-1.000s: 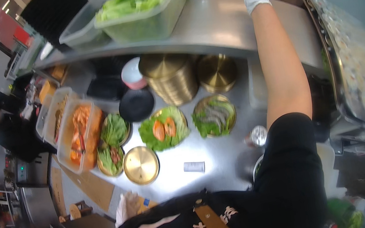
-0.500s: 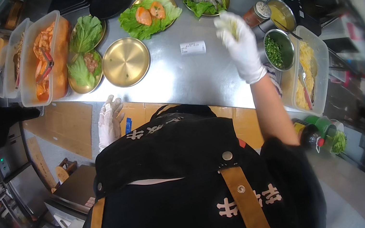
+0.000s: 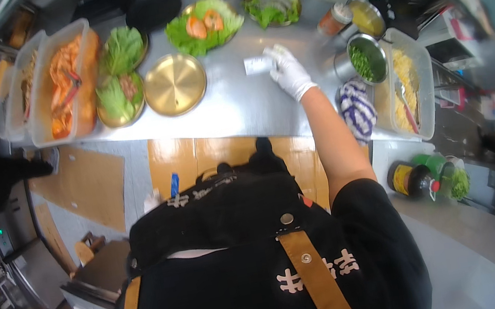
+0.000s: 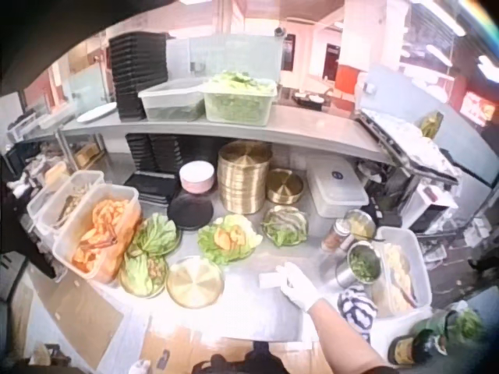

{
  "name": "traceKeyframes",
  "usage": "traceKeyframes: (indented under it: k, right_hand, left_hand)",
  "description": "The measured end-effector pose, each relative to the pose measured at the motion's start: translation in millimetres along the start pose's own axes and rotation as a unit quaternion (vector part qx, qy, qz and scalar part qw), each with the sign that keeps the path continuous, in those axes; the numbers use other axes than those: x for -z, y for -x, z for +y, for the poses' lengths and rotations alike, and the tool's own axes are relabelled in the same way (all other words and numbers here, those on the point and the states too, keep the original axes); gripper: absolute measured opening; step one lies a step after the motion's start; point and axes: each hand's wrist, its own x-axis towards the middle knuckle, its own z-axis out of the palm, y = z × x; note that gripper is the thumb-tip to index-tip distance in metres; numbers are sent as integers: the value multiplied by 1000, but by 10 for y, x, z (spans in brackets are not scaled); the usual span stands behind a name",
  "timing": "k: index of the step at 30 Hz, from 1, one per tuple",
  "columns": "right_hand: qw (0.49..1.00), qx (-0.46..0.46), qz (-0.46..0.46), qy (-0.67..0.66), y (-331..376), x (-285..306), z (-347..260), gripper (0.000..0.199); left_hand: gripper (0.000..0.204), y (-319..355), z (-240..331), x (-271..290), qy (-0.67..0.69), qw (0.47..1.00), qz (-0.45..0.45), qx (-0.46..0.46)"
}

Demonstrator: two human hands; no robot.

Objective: The person assembles a sushi bento by placing sliced fish into a black tray, adding shredded garnish, a small packet, and a purple flower. They then pour sauce into a small cup and place it in the tray. The person wipes a gold plate with a cloth and sets it aside. Finally, they handle raw seafood in a container.

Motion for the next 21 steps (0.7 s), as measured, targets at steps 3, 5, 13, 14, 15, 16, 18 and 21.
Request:
traceKeyframes:
  k: [3,5,13,14,15,16,18,21]
  right_hand:
    - [994,24,-1,105,-177,18,-74,45]
    - [999,-32,-28,-29,-308,245,-280,37]
    - [971,82,211,-81,-2137,2615,-803,29]
    - [974,32,210,-82,-2443,2905,-713,27]
    - [971,1,216,-106,-2754,3154,-600,25]
    - [966,-16,257,-29,-3024,3380,-435,23]
    - [959,-96,258,66,-3508,3799,-21,27]
    - [930,-169,280,168,-4110,4122,648,46]
  left_hand:
    - [52,-7,-360,53,-77,997,-23,14]
    - [52,41,-337,-10,-81,996,-30,28]
    - [51,400,476,-453,-65,997,-19,29]
    - [51,456,577,-504,-63,997,-13,31]
    - [51,514,673,-551,-61,998,-7,34]
    - [51,580,757,-602,-58,998,0,39]
    - [51,703,917,-712,-53,997,16,54]
    - [51,982,1087,-856,-48,995,41,81]
